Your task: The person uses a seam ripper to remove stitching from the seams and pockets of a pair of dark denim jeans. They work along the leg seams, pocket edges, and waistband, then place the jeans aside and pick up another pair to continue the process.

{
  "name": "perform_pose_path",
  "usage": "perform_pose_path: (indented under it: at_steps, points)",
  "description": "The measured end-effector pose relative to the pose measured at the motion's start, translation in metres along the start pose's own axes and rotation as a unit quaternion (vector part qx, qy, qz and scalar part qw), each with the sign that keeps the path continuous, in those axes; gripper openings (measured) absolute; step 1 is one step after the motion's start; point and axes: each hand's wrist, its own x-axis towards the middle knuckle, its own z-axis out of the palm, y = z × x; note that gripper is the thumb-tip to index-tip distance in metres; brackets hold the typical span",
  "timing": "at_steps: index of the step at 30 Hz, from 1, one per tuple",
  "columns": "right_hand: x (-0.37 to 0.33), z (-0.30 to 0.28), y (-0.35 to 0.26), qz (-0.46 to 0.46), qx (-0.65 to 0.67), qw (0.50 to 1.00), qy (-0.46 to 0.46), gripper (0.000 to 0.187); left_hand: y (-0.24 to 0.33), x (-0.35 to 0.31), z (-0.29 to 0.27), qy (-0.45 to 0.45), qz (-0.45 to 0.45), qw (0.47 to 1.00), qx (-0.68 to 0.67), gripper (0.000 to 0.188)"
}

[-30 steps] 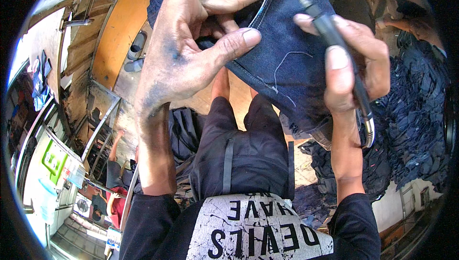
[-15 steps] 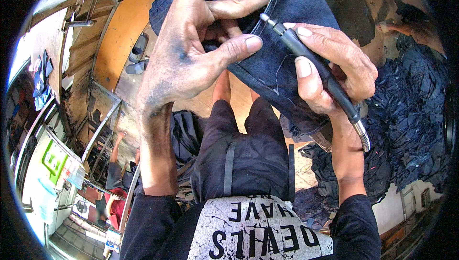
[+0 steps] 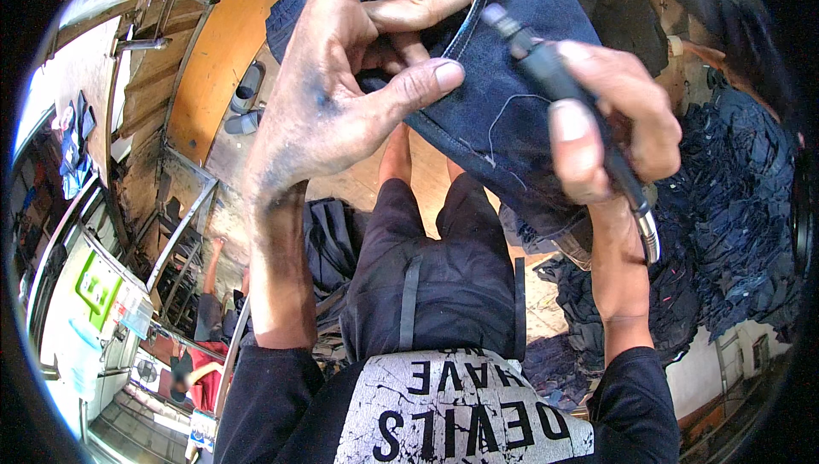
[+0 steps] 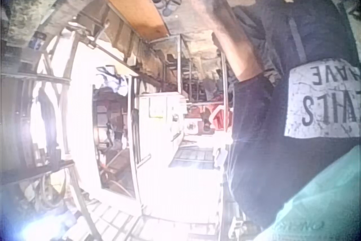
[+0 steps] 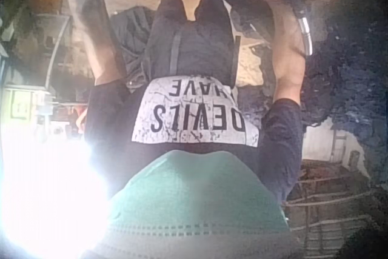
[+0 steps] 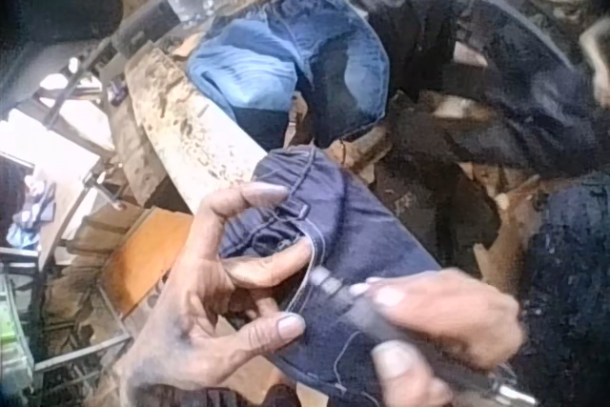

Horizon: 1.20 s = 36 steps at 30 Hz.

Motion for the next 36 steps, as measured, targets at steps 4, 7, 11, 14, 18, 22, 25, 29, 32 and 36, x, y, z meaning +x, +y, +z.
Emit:
perform_pose_path:
  at_steps: [4,7,11,14,18,22,25,29,32,36]
  points:
    - [-0.011,0.003,0.006,0.183,0.139,0.949,0.215,0.043,-0.004,-0.002,0.001,0.016,0.023,1.0,0.001,0.101]
    - [-0.03,-0.019,-0.006,0.203,0.12,0.953,0.192,0.042,-0.012,-0.007,-0.005,0.028,0.042,0.999,0.008,0.103]
    - [-0.053,-0.047,-0.041,0.178,0.005,0.984,0.013,0.035,-0.023,-0.01,-0.036,0.029,0.102,0.993,0.05,0.105]
    - [-0.061,-0.032,-0.062,0.144,0.008,0.988,-0.055,0.047,-0.025,0.006,-0.073,0.009,0.253,0.958,0.137,0.092]
    - [-0.055,0.011,-0.067,0.138,-0.076,0.987,-0.032,0.05,-0.017,0.015,-0.094,0.17,0.332,0.87,0.322,0.075]
    - [-0.034,0.025,-0.068,0.159,-0.077,0.984,0.019,0.05,-0.026,-0.041,-0.023,0.426,0.048,0.901,0.062,0.077]
    - [-0.029,0.009,-0.079,0.162,-0.063,0.981,0.087,0.024,-0.051,-0.09,0.051,0.189,-0.082,0.974,-0.098,0.086]
    - [-0.053,-0.024,-0.088,0.221,-0.005,0.971,0.092,0.023,-0.079,-0.089,0.077,0.155,-0.029,0.987,-0.022,0.071]
    - [-0.08,-0.036,-0.085,0.224,0.014,0.97,0.094,0.028,-0.094,-0.084,0.079,0.167,-0.004,0.986,0.015,0.068]
    - [-0.093,-0.046,-0.063,0.105,-0.032,0.993,0.035,0.023,-0.108,-0.085,0.093,0.166,0.04,0.984,-0.045,0.079]
